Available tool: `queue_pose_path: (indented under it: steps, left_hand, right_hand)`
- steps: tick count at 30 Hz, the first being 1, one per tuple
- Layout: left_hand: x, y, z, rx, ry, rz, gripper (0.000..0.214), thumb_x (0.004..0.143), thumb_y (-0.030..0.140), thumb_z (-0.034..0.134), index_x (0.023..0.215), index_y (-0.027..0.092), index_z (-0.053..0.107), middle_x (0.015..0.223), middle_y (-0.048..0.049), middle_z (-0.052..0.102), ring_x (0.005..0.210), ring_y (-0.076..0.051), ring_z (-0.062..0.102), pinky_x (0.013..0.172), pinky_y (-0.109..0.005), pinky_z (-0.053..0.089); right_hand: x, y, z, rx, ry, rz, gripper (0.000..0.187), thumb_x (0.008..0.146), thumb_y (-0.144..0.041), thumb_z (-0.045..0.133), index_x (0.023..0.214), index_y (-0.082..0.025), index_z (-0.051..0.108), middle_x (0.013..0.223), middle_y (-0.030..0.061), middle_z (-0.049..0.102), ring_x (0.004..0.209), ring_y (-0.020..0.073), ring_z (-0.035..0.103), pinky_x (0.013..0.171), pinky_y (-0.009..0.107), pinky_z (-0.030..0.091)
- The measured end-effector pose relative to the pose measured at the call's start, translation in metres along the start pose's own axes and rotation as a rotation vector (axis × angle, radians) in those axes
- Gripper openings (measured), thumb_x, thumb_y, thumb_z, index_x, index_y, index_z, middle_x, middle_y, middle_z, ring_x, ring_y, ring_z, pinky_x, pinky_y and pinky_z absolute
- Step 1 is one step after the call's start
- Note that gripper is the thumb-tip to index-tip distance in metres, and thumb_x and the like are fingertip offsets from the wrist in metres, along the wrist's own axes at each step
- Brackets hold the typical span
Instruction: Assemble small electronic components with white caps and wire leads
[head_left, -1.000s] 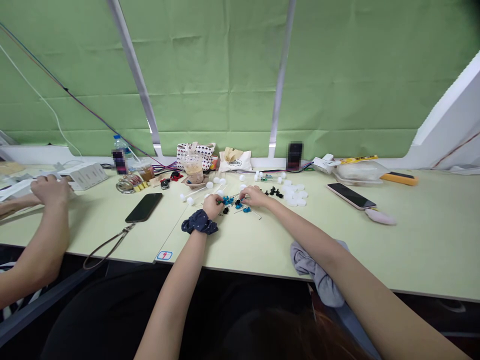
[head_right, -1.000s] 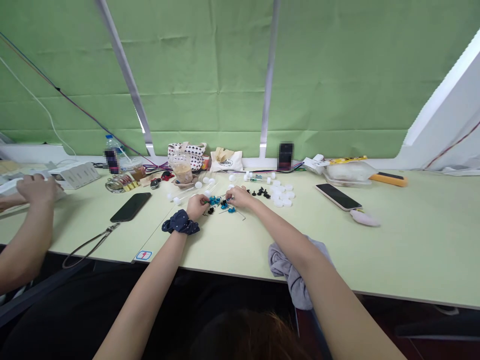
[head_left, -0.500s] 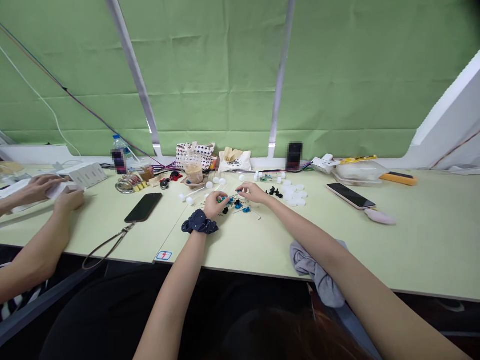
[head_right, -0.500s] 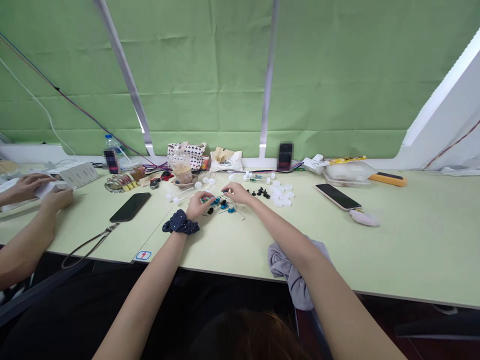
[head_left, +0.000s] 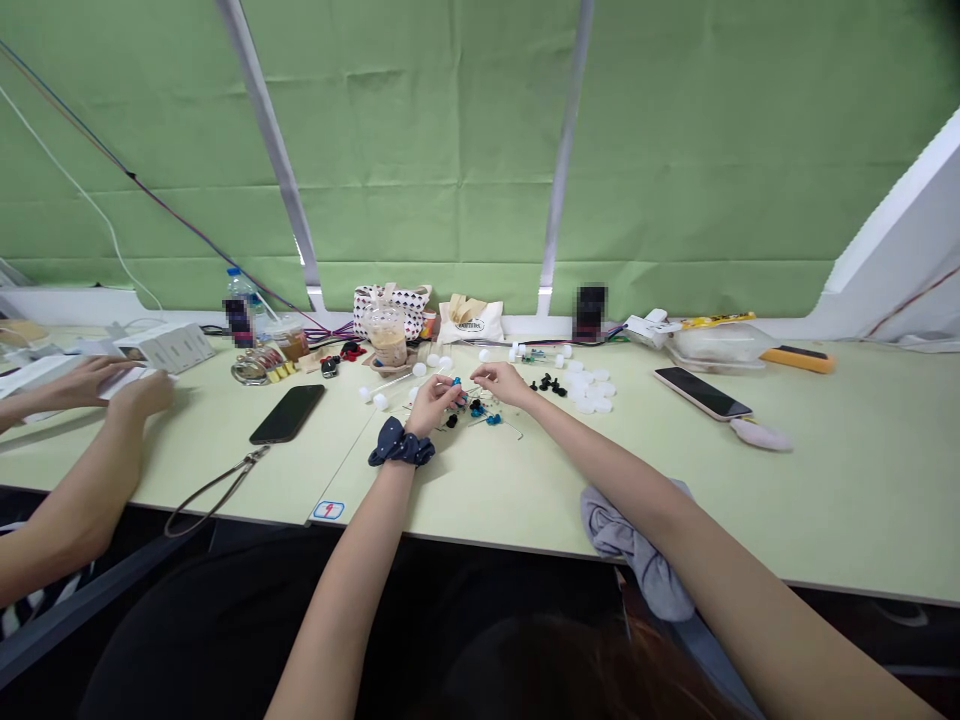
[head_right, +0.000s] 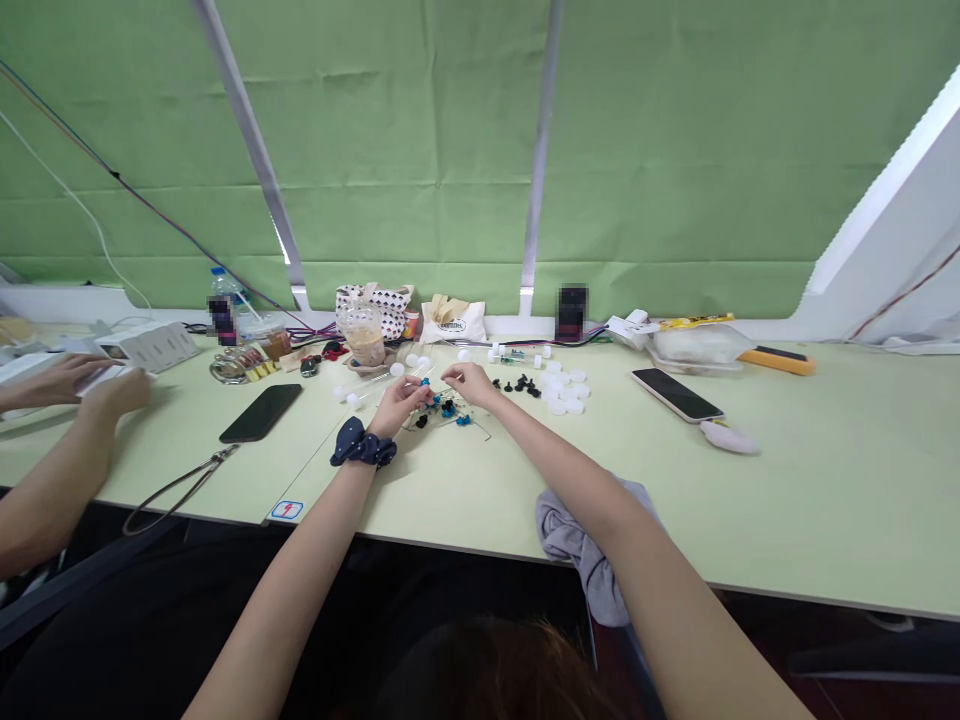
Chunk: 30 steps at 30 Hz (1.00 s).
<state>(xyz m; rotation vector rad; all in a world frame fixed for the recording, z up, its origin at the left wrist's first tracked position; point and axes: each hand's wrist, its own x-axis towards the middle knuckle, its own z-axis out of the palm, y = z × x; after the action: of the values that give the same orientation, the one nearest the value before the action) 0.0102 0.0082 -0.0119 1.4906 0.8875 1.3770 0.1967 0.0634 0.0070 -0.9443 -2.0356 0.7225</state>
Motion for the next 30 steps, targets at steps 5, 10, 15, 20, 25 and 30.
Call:
queue_pose_path:
  steps: [5,10,15,20,25,30]
  left_hand:
    - [0.006,-0.009,-0.008,0.003,0.242,-0.006,0.040,0.062,0.041,0.074,0.083,0.016,0.051,0.077,-0.0049,0.065,0.069,-0.017,0.063,0.060,-0.027,0.046]
    - [0.006,-0.011,-0.012,0.034,0.374,-0.011,0.043,0.055,0.041,0.078,0.078,0.015,0.052,0.073,-0.0037,0.063,0.065,-0.016,0.061,0.057,-0.025,0.043]
    - [0.006,-0.011,-0.012,0.071,0.394,-0.023,0.043,0.055,0.041,0.077,0.077,0.015,0.052,0.072,-0.0027,0.060,0.063,-0.014,0.058,0.056,-0.025,0.043]
    - [0.006,-0.012,-0.011,0.090,0.384,-0.013,0.042,0.054,0.040,0.077,0.076,0.015,0.051,0.071,-0.0021,0.059,0.062,-0.014,0.057,0.056,-0.025,0.043]
    - [0.006,-0.014,-0.013,0.092,0.386,-0.024,0.041,0.055,0.040,0.077,0.076,0.015,0.052,0.070,-0.0018,0.060,0.062,-0.014,0.059,0.057,-0.026,0.044]
    - [0.006,-0.012,-0.012,0.096,0.386,-0.027,0.042,0.056,0.040,0.077,0.077,0.014,0.052,0.068,-0.0018,0.060,0.060,-0.014,0.058,0.055,-0.025,0.044]
  right_hand:
    - [-0.003,0.015,0.007,-0.357,-0.075,-0.009,0.018,0.079,-0.025,0.061,0.092,-0.020,0.071,0.094,0.0070,0.066,0.080,0.0162,0.060,0.076,0.028,0.045]
    - [-0.009,0.006,0.021,-0.523,-0.127,-0.058,0.019,0.073,-0.034,0.065,0.086,-0.021,0.071,0.098,0.0072,0.061,0.098,0.0215,0.053,0.082,0.030,0.041]
    - [-0.017,-0.008,0.034,-0.656,-0.106,0.018,0.019,0.072,-0.038,0.064,0.081,-0.022,0.069,0.103,0.0092,0.057,0.102,0.0272,0.047,0.080,0.035,0.039]
    - [-0.020,-0.012,0.038,-0.708,-0.105,0.015,0.011,0.077,-0.024,0.056,0.076,-0.018,0.066,0.106,0.0111,0.055,0.103,0.0275,0.044,0.081,0.039,0.037]
    - [-0.016,-0.013,0.032,-0.708,-0.160,-0.009,0.013,0.080,-0.020,0.051,0.075,-0.017,0.062,0.108,0.0121,0.055,0.103,0.0271,0.044,0.081,0.040,0.036]
    - [-0.009,-0.009,0.025,-0.575,-0.091,0.044,0.015,0.082,-0.024,0.050,0.076,-0.017,0.062,0.108,0.0101,0.057,0.106,0.0262,0.044,0.084,0.040,0.036]
